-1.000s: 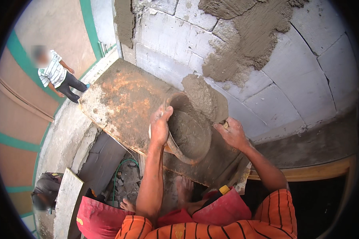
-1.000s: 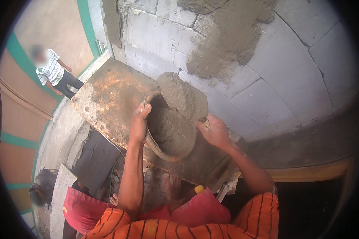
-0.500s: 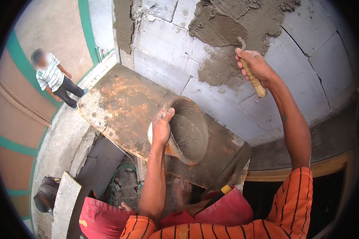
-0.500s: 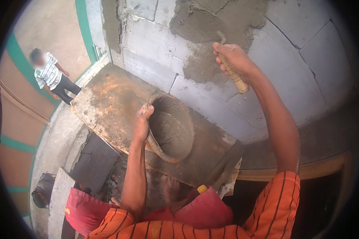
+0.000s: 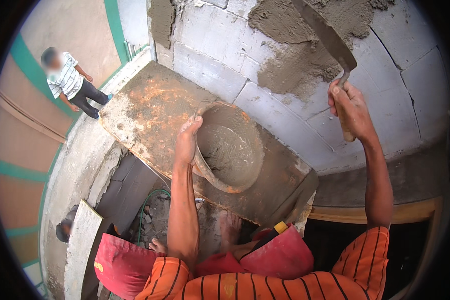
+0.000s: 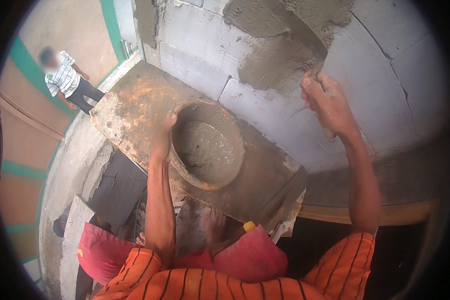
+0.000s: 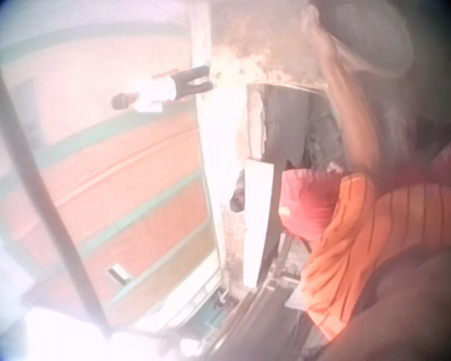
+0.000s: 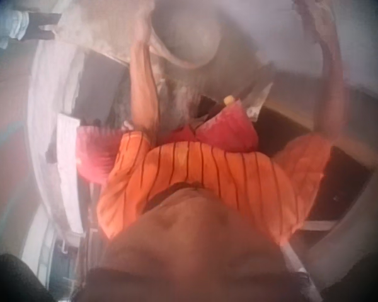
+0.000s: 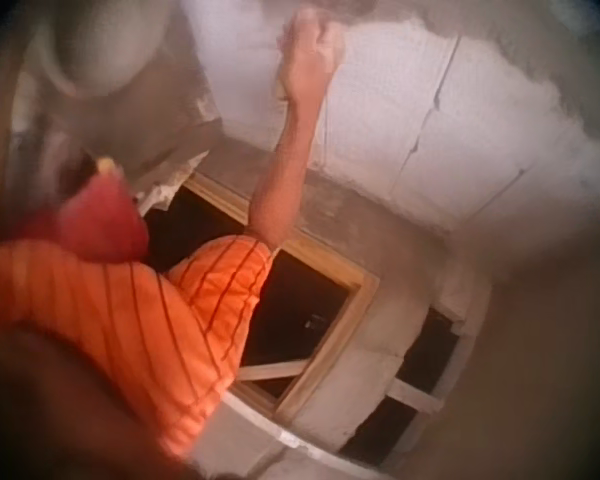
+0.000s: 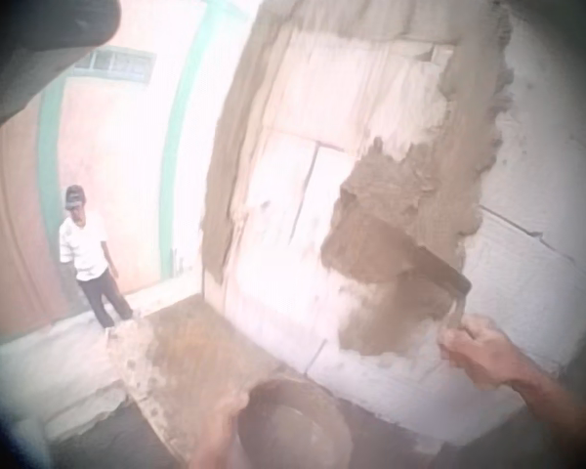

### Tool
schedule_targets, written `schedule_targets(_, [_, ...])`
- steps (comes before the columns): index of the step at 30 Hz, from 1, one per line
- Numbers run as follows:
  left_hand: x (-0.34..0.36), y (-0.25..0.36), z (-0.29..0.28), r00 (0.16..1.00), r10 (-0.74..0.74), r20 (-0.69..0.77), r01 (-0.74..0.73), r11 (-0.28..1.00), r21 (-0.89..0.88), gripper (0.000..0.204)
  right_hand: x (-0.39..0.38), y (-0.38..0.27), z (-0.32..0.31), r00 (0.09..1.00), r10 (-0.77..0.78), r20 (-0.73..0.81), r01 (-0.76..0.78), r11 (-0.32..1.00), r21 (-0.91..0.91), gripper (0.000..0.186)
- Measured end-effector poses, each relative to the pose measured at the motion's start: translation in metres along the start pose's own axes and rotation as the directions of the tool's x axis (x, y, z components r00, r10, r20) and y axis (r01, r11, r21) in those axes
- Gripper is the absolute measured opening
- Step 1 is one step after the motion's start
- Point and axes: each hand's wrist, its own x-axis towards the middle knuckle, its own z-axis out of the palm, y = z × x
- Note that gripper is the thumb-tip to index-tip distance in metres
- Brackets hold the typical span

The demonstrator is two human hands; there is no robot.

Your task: The person hammers a nail into a cinder block wall, then scoops cement from a bucket and applies it to the wall using a trowel. The person smooths the cement over the blocks while standing on a wooden platform.

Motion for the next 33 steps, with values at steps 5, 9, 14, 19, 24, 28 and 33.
schedule_targets(5, [0.009,-0.009,0.000,0.997,-0.001,0.078,0.000,1.000,0.007,0.040,-0.086,0.076,0.106,0.470,0.465,0.750,-0.562,0.813,-0.151,0.038])
schedule_targets(9, [0.003,-0.018,-0.006,0.993,-0.019,0.113,0.024,0.999,-0.038,0.041,-0.068,0.087,0.109,0.847,0.175,0.502,0.094,0.881,-0.465,0.035])
schedule_targets(14, [0.004,-0.025,0.021,0.974,-0.058,0.221,0.041,0.996,0.079,0.048,-0.055,0.139,0.137,0.903,-0.090,0.421,0.394,0.566,-0.724,0.030])
schedule_targets(19, [-0.005,-0.025,0.036,0.975,-0.045,0.218,0.016,0.991,0.133,0.046,-0.086,0.143,0.189,0.875,-0.174,0.451,0.427,0.715,-0.553,0.030])
schedule_targets(24, [0.002,-0.026,0.024,0.962,-0.051,0.269,0.073,0.995,-0.073,0.044,-0.105,0.144,0.182,0.933,-0.121,0.338,0.281,0.832,-0.478,0.031])
schedule_targets(28, [0.003,-0.024,0.021,0.988,0.004,0.152,0.008,0.997,-0.078,0.043,-0.109,0.166,0.188,0.969,-0.126,0.214,0.216,0.851,-0.479,0.033])
schedule_targets(33, [0.007,-0.021,-0.002,0.993,-0.064,0.102,0.079,0.984,-0.158,0.038,-0.089,0.159,0.183,0.979,-0.153,0.134,0.192,0.911,-0.365,0.034])
